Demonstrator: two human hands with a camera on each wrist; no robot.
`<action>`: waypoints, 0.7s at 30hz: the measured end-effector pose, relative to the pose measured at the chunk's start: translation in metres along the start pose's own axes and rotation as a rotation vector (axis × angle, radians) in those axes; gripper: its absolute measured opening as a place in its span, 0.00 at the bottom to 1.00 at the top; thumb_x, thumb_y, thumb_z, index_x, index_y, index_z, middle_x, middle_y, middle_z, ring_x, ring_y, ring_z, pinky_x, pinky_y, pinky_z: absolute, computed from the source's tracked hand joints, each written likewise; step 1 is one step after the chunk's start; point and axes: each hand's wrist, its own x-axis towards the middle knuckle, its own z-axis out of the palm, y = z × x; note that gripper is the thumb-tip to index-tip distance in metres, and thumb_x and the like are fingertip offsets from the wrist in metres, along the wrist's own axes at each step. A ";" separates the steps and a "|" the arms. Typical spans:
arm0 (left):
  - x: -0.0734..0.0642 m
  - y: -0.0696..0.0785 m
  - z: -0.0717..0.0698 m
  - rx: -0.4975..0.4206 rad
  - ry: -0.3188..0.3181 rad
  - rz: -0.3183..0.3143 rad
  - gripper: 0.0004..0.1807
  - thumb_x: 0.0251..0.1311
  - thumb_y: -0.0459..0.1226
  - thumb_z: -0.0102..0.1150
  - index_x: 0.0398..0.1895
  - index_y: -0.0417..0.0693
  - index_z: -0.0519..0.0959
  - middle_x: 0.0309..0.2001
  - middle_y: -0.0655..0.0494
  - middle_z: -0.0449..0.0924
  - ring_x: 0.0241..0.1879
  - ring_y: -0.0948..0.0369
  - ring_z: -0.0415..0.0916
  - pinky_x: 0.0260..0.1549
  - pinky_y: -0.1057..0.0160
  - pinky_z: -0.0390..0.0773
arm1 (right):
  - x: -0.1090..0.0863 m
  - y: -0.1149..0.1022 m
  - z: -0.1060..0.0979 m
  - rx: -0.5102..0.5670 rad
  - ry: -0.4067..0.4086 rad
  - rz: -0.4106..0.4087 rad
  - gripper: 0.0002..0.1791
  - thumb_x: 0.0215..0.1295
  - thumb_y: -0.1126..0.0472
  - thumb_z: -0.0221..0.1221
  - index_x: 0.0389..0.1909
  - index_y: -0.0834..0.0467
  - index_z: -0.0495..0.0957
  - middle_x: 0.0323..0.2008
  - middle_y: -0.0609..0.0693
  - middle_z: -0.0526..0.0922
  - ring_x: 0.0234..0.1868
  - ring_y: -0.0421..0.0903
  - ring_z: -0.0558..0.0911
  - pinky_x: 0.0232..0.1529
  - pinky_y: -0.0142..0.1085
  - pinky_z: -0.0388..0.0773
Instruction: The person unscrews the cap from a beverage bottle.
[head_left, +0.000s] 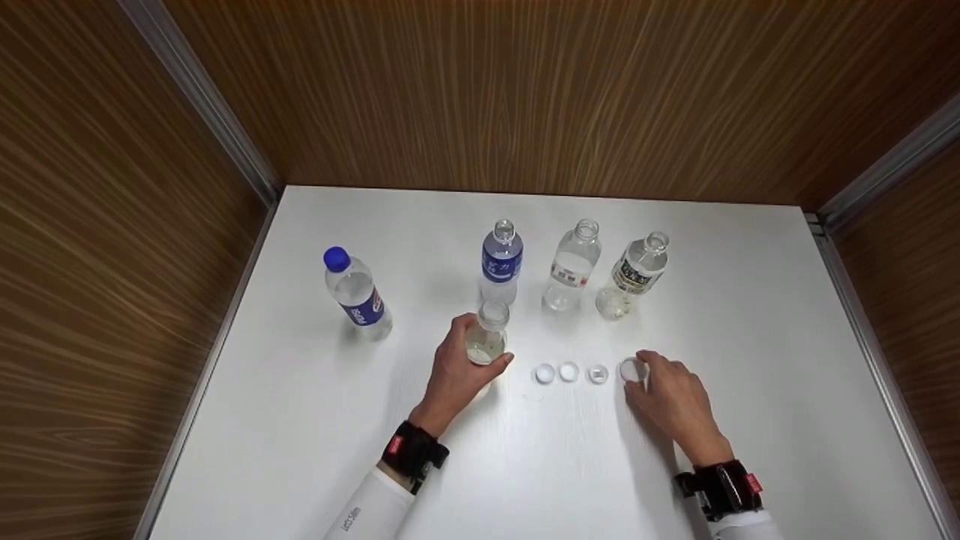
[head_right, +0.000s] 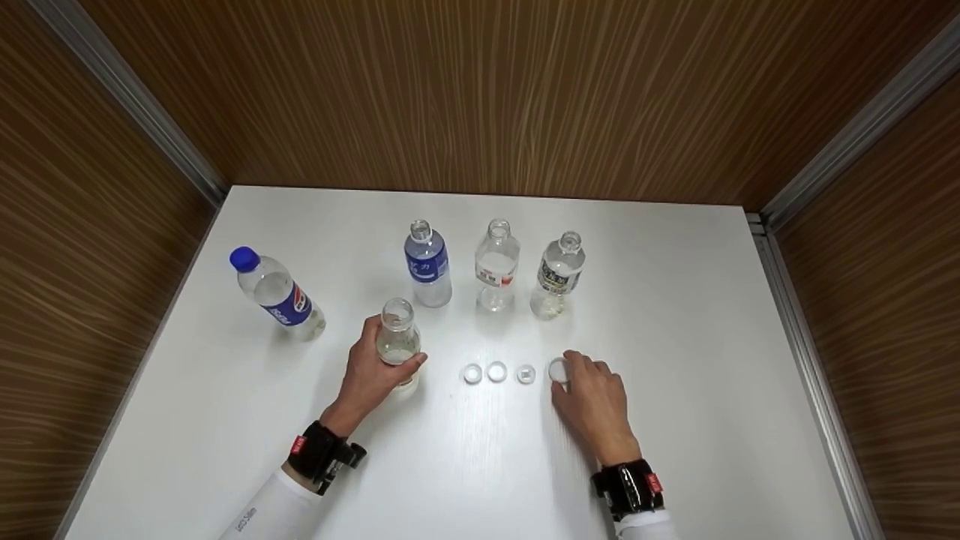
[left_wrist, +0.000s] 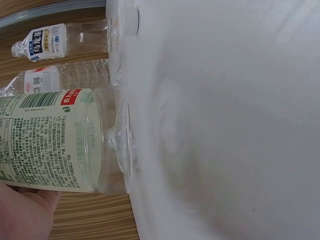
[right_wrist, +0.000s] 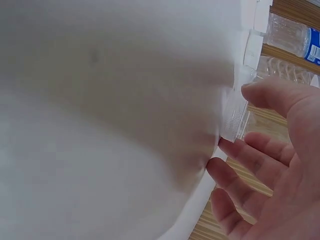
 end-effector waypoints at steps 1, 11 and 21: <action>0.000 0.000 0.000 0.002 0.000 -0.001 0.41 0.52 0.43 0.80 0.63 0.41 0.66 0.58 0.42 0.78 0.56 0.48 0.79 0.55 0.45 0.78 | 0.000 0.000 0.000 0.001 -0.006 0.003 0.28 0.58 0.59 0.71 0.58 0.66 0.77 0.35 0.63 0.85 0.41 0.64 0.83 0.43 0.60 0.77; 0.003 0.000 -0.005 0.015 0.027 0.003 0.41 0.53 0.44 0.79 0.64 0.42 0.66 0.58 0.42 0.78 0.56 0.49 0.79 0.55 0.46 0.78 | -0.001 -0.001 -0.004 0.027 0.145 -0.093 0.28 0.54 0.64 0.74 0.56 0.67 0.77 0.51 0.66 0.83 0.41 0.67 0.83 0.39 0.61 0.78; 0.052 -0.015 -0.023 0.004 0.220 -0.046 0.42 0.52 0.43 0.80 0.67 0.39 0.68 0.60 0.42 0.75 0.60 0.46 0.75 0.63 0.45 0.72 | 0.003 -0.019 -0.019 0.052 0.231 -0.122 0.23 0.59 0.63 0.70 0.55 0.66 0.79 0.61 0.64 0.79 0.49 0.66 0.82 0.46 0.62 0.77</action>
